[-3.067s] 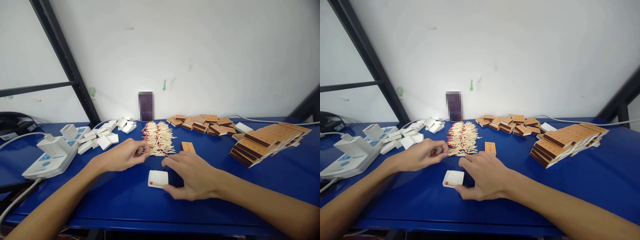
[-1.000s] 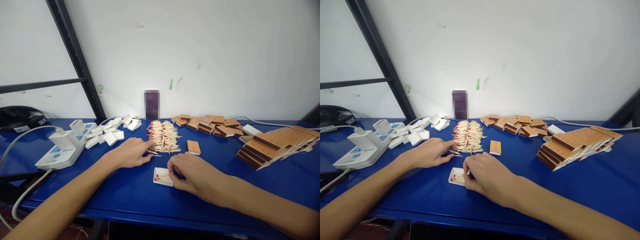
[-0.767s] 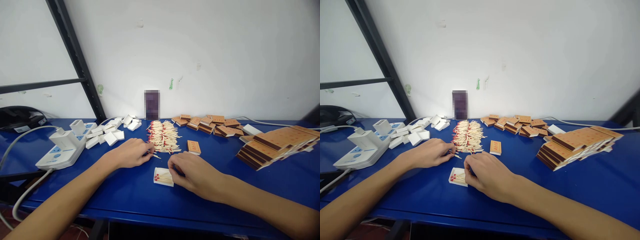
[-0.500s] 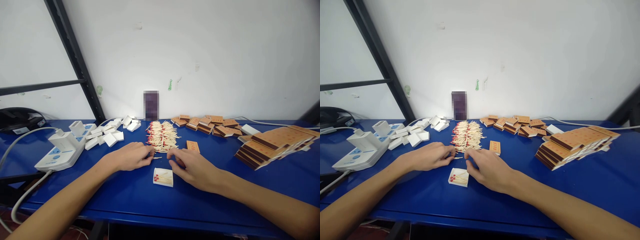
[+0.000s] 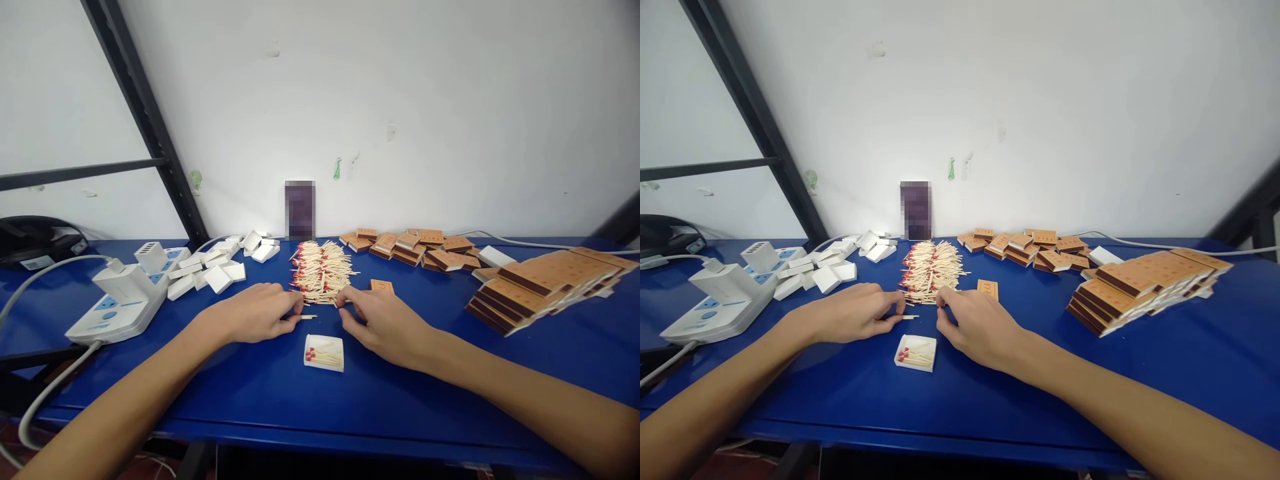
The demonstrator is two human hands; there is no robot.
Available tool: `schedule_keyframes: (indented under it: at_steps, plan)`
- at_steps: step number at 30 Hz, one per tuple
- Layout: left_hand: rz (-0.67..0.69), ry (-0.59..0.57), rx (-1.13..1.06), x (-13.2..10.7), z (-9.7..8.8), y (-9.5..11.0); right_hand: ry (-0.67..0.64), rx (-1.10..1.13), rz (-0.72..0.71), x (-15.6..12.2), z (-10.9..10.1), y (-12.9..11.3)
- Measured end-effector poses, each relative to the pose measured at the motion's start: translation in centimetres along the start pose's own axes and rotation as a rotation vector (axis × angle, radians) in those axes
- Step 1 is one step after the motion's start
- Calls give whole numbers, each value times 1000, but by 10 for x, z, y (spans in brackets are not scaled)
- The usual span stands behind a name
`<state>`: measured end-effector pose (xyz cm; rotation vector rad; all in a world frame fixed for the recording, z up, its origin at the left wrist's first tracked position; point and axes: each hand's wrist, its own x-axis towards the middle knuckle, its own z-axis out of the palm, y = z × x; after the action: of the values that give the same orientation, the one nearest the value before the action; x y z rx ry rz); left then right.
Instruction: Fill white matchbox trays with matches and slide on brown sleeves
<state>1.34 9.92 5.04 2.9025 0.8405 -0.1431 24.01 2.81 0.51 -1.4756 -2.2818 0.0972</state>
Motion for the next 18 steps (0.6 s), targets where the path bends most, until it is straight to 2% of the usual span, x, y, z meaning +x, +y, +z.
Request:
schedule_keyframes:
  at_steps: [9, 18]
  plan:
    - [46, 4, 27, -2, 9, -7, -60, -230, -111, 11, 6, 4]
    - [-2, 26, 97, 0, 9, -2, -66, -253, -106, 11, 7, 3]
